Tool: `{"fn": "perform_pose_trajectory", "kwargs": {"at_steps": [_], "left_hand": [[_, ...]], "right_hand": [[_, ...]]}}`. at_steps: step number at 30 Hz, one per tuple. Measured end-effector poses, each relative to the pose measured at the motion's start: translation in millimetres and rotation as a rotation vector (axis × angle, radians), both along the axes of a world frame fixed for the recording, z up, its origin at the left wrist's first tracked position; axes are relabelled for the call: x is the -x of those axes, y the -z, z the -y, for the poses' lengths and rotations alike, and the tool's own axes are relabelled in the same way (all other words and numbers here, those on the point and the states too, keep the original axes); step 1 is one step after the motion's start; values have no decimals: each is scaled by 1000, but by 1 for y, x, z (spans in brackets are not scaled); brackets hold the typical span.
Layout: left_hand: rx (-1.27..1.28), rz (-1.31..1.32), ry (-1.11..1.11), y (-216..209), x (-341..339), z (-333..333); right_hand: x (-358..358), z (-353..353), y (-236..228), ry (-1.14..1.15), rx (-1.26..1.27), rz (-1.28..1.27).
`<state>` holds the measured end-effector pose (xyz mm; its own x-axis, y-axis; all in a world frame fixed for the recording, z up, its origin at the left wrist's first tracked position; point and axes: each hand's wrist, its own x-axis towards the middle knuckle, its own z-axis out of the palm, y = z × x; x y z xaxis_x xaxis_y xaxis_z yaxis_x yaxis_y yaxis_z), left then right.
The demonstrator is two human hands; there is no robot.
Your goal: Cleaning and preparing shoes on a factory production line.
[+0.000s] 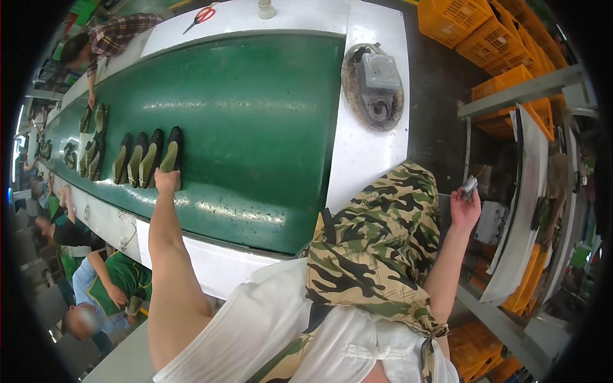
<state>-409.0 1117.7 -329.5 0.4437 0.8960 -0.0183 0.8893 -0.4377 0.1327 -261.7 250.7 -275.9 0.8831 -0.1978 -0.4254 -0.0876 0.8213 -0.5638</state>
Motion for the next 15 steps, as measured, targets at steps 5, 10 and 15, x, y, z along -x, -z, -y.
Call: {"fn": "perform_pose_trajectory", "kwargs": {"at_steps": [5,10,15], "left_hand": [[204,-269,-46,-3,-10,-1],[200,-425,88,-12,-13,0],[318,-370,138,-27,-18,41]], "right_hand": [[-3,-5,-11,26,64,-31],[-9,-13,-9,-52,32,18],[-13,-25,-6,-52,17,6]]}}
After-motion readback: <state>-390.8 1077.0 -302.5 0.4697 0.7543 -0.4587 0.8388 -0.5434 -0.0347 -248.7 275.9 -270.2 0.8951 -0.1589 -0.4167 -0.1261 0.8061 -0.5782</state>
